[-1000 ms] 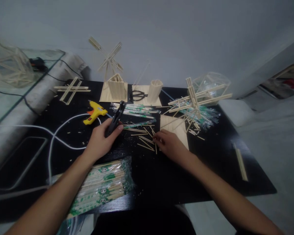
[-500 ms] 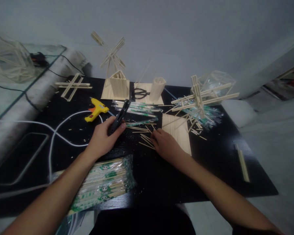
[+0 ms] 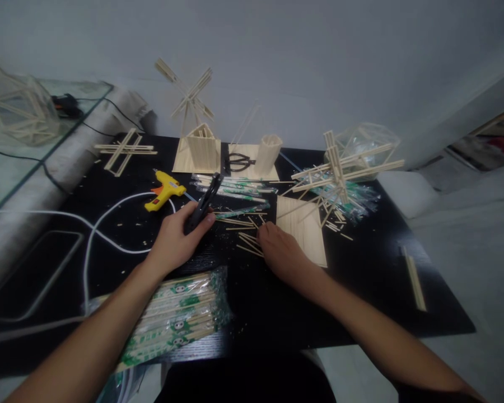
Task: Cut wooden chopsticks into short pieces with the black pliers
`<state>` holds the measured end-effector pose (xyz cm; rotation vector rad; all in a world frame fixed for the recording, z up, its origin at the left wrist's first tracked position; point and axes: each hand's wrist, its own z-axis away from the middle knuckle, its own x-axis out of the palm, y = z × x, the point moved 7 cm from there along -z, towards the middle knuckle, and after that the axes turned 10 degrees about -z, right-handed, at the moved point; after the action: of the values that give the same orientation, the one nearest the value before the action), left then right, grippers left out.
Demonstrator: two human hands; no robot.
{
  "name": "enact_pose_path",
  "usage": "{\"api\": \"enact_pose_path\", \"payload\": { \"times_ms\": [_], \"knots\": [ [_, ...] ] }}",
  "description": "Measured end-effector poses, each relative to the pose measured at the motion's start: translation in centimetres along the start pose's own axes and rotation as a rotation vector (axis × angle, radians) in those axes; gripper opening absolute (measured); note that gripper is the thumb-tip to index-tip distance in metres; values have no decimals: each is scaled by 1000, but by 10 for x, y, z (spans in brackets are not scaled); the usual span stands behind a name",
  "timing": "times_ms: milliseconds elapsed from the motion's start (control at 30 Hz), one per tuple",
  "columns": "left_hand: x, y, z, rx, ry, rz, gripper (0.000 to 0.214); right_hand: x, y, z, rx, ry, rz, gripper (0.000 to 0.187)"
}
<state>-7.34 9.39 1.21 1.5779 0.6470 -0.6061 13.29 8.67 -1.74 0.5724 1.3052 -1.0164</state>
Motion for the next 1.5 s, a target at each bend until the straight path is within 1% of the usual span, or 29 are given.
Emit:
{"api": "enact_pose_path", "payload": {
  "times_ms": [133, 300, 367, 467, 567, 667, 767, 833, 900, 967, 1033, 1067, 1100, 1167, 1200, 1267, 1300, 1333, 1400, 1433, 1500],
  "knots": [
    [0, 0, 0, -2, -1, -3, 39, -4, -7, 1, -33, -35, 65, 29],
    [0, -1, 0, 3, 5, 5, 37, -3, -15, 3, -145, 14, 144, 27],
    [1, -1, 0, -3, 3, 10, 38, -2, -15, 2, -155, 31, 166, 26],
    [1, -2, 0, -8, 4, 11, 39, -5, -10, 2, -124, 38, 135, 26],
    [1, -2, 0, -10, 3, 13, 39, -16, -2, 8, -105, 42, 30, 26],
    [0, -2, 0, -17, 4, 13, 37, -28, 12, 25, -56, 34, -217, 21],
    [1, -1, 0, -29, -1, 18, 38, -36, 32, 52, -3, 8, -495, 14],
    [1, -1, 0, -32, -6, 17, 38, -37, 48, 72, 29, -47, -615, 16],
    [1, 0, 0, -30, -6, 8, 39, -40, 69, 91, 61, -77, -687, 20],
    [1, -1, 0, -29, -6, -2, 38, -42, 99, 107, 133, -83, -744, 26],
    [1, -1, 0, -24, -7, -10, 39, -47, 138, 118, 250, -14, -814, 29],
    [1, -1, 0, -19, -10, -10, 39, -51, 159, 121, 324, 62, -852, 27],
    [2, -1, 0, -13, -11, -11, 39, -56, 181, 124, 414, 154, -872, 23],
    [2, -2, 0, -8, -12, -16, 38, -69, 220, 127, 593, 410, -843, 18],
    [2, -2, 0, -7, -12, -20, 38, -77, 233, 125, 633, 521, -780, 16],
    [2, -2, 0, -7, -10, -32, 39, -92, 246, 114, 648, 651, -596, 11],
    [2, -2, 0, -7, -8, -35, 40, -97, 248, 106, 647, 687, -545, 7],
    [1, -2, 0, -8, -7, -35, 40, -101, 249, 97, 639, 708, -512, 7],
    [1, -2, 0, -12, -4, -26, 40, -107, 247, 81, 616, 740, -455, 16],
    [1, -2, 0, -15, -3, -20, 41, -108, 245, 74, 604, 744, -436, 20],
    [0, -3, 0, -14, -3, -13, 41, -107, 240, 67, 588, 739, -403, 21]
  ]
}}
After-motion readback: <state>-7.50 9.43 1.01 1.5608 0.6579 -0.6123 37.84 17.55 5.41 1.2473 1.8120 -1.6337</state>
